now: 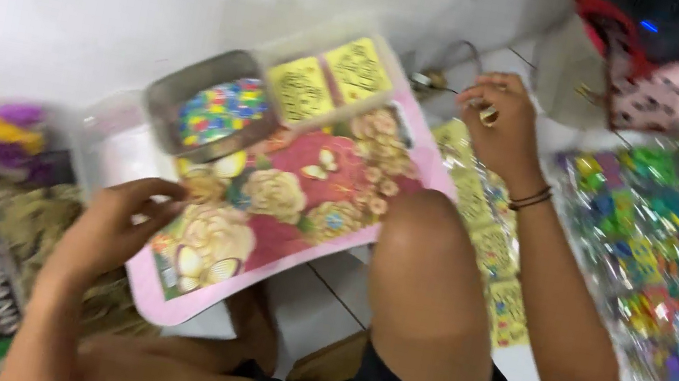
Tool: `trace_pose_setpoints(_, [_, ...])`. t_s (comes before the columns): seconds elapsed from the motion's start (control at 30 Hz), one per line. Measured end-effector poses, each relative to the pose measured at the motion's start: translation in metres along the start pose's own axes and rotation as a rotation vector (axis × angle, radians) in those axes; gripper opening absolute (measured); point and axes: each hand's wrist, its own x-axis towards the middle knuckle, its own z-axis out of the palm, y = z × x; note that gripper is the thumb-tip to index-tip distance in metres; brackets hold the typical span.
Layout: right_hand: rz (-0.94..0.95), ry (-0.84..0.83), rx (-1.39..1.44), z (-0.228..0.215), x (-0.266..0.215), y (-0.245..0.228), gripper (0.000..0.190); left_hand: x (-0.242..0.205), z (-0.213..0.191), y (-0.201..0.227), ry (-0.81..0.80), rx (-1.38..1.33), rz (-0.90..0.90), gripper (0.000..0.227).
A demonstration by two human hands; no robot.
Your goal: The person places small colorful stickers into clear plastic bags along with yellow paper cards containing black-and-white drawings by hand.
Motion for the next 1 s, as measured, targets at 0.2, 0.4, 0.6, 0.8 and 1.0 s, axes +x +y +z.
trace_pose_setpoints(0.2, [-0.189,-0.459,-0.109,0.035,0.071,-0.17,0.015,-0.015,-0.017,-0.002,-0.057,0.037,0.128,0.03])
trace_pose_setpoints(0.4, [-0.461,-0.978,-0.465,0.142,0.1,-0.239,0.032,-0.016,-0.005,-0.045,-0.199,0.236,-0.104,0.033])
trace_pose_setpoints(0.6, [-0.817,-1.016,-0.615,0.286,0.089,-0.256,0.02,-0.008,0.02,-0.088,-0.294,0.358,-0.29,0.043])
trace_pose_setpoints(0.8, [-1.009,-0.665,-0.663,0.441,0.057,-0.225,0.015,-0.004,0.02,-0.103,-0.173,0.375,-0.328,0.042])
trace_pose_setpoints(1.0, [-0.813,-0.781,-0.728,0.505,0.038,-0.233,0.01,-0.012,0.009,-0.098,-0.17,0.325,-0.335,0.043])
